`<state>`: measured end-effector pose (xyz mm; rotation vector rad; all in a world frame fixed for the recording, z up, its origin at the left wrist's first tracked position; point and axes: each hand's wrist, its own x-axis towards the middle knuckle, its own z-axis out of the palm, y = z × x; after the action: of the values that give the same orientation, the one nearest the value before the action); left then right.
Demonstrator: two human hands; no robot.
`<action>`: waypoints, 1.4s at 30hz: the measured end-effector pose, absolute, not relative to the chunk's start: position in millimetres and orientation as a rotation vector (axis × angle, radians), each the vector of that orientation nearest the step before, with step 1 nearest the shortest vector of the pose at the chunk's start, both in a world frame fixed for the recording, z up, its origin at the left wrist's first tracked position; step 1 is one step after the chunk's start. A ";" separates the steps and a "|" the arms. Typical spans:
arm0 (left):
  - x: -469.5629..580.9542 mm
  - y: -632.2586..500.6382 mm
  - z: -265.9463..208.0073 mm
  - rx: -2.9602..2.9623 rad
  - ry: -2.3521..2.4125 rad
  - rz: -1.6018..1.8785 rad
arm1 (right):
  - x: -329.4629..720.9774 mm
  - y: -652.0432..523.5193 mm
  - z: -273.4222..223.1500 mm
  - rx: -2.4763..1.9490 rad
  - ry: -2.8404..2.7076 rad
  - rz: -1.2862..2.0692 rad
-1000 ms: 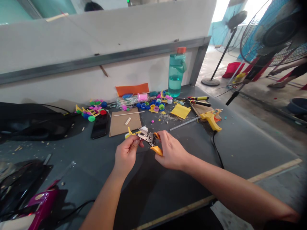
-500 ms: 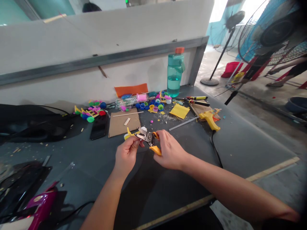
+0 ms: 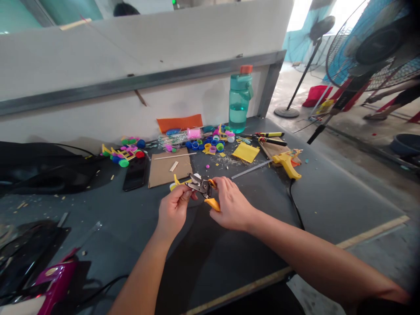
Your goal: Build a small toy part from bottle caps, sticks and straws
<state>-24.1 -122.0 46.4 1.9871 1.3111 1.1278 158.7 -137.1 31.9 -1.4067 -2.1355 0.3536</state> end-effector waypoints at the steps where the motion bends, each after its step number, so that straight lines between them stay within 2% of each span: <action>1: -24.3 -121.7 46.0 1.988 1.312 1.126 | 158.5 -136.9 31.6 -1.406 -2.134 0.350; 35: -25.7 -120.9 42.2 1.993 1.256 1.142 | 155.7 -136.3 34.2 -1.452 -2.173 0.329; 42: -25.0 -118.5 38.6 1.970 1.252 1.165 | 158.0 -134.6 35.3 -1.410 -2.153 0.471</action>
<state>-25.0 -118.5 38.6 1.9703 1.2520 1.1648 158.0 -134.6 35.3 -1.4100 -2.1529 0.4714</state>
